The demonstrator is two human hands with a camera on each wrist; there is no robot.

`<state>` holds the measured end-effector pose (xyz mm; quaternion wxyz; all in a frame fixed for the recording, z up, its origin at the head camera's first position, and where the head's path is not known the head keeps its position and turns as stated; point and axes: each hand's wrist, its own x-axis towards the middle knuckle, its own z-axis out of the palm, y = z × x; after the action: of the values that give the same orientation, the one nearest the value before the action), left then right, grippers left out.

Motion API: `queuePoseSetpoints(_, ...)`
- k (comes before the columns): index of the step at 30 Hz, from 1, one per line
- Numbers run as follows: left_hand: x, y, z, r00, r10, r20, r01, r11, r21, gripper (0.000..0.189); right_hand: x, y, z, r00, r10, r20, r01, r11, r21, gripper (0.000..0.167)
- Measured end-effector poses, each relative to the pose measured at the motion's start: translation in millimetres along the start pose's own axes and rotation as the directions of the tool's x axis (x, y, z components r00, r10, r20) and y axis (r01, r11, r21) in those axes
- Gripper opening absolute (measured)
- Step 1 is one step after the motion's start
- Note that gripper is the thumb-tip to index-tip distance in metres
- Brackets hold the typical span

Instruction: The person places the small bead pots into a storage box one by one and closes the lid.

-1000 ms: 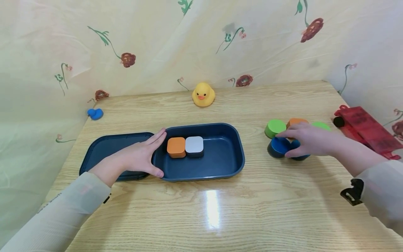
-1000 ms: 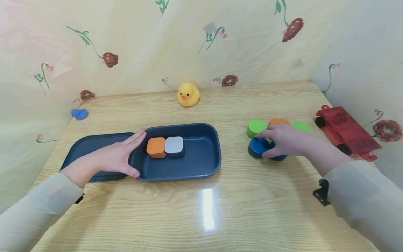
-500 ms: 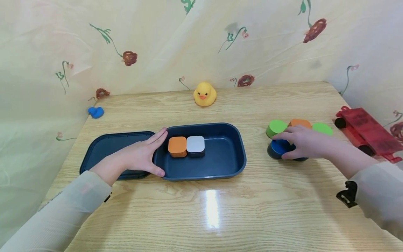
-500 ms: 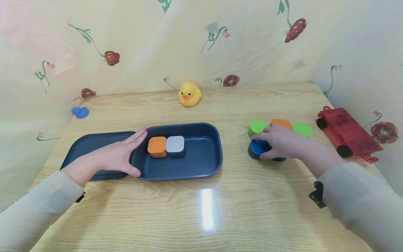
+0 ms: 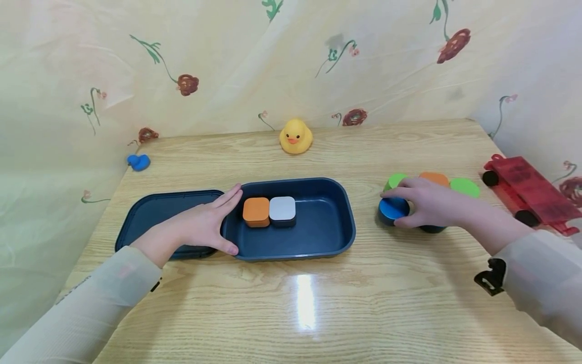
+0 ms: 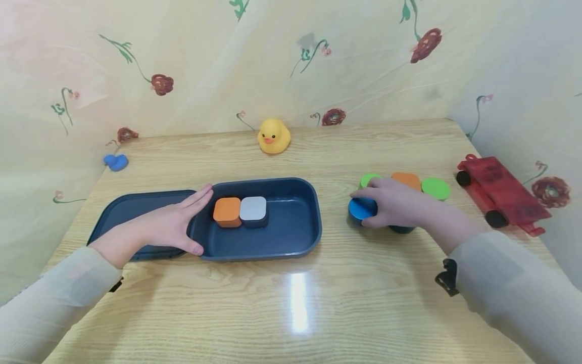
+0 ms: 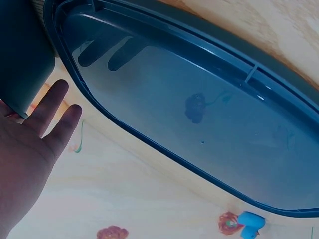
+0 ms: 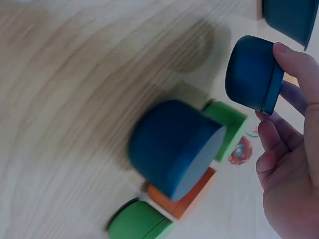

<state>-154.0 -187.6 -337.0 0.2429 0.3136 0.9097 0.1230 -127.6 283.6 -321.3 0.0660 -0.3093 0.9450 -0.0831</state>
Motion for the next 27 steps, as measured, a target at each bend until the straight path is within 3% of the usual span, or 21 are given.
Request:
queuePoseSetpoints(8, 0.0, -0.7, -0.1, 1.0, 0.004, -0.005, -0.004, 1.0, -0.001, 0.124, 20.2, -12, -18, 0.992, -0.068, -0.102, 0.073, 0.996, 0.042, 0.056)
queuePoseSetpoints(18, -1.0, -0.3, 0.0, 1.0, -0.004, 0.0, 0.004, 1.0, -0.014, 0.124, 53.1, -46, -44, 0.996, -0.045, -0.073, 0.052, 0.994, 0.099, 0.057)
queuePoseSetpoints(27, -1.2, 2.4, -0.2, 1.0, -0.002, 0.002, 0.002, 1.0, -0.014, 0.123, 84.5, -72, -37, 0.996, -0.087, -0.014, 0.088, 0.993, 0.085, 0.055)
